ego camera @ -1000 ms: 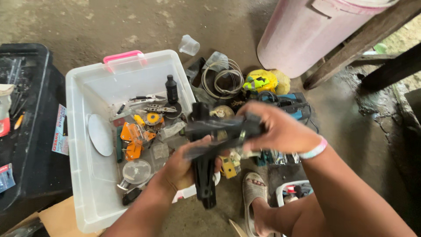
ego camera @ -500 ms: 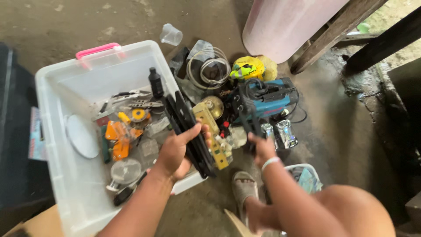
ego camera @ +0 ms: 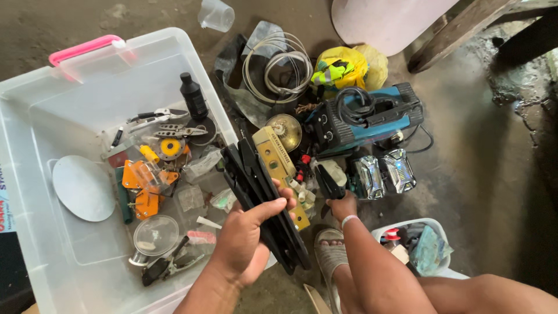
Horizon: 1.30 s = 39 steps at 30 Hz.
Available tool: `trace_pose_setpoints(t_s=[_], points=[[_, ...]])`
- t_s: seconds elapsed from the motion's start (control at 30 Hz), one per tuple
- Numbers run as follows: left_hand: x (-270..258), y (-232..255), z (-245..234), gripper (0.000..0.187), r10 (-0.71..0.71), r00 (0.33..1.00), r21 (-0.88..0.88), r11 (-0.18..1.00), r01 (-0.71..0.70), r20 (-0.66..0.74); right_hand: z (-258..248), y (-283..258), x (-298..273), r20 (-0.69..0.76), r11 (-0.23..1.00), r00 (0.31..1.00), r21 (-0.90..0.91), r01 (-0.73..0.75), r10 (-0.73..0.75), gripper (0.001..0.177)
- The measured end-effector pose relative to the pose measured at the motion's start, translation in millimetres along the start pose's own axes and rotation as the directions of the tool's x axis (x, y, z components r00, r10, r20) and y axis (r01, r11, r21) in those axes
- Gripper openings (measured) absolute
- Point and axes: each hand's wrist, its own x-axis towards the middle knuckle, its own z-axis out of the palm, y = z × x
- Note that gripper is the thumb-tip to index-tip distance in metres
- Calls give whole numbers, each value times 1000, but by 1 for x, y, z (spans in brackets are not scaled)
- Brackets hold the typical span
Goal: The person sits on the floor and sorts through a white plastic bin filled with assorted hardware and tools. They untie a knotted rope, examine a black metal bracket, and handle several small packaged parts, placing items back into the bin or onto the floor.
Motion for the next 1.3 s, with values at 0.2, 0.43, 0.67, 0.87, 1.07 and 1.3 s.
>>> trace_pose_setpoints(t_s=[0.2, 0.43, 0.67, 0.87, 1.07, 1.3], points=[[1, 3, -2, 29, 15, 1000, -7, 1000, -15, -11, -2, -15, -14, -43, 995, 996, -49, -86, 84, 60], [5, 3, -8, 22, 15, 999, -30, 999, -16, -46, -16, -3, -25, -81, 997, 993, -6, -80, 80, 90], [8, -1, -11, 20, 64, 998, -33, 997, -65, -24, -20, 8, -6, -129, 999, 990, -2, -51, 51, 81], [17, -1, -16, 21, 122, 993, -8, 992, -122, -2, -27, -120, -54, -241, 792, 970, 584, 178, -40, 34], [33, -6, -23, 25, 200, 980, -115, 973, -198, 2, -83, -293, -184, 718, 893, 531, 370, 256, -449, 59], [22, -6, -15, 46, -7, 952, -18, 1000, 14, 307, -91, -329, -226, 610, 648, 386, 291, 704, -693, 85]])
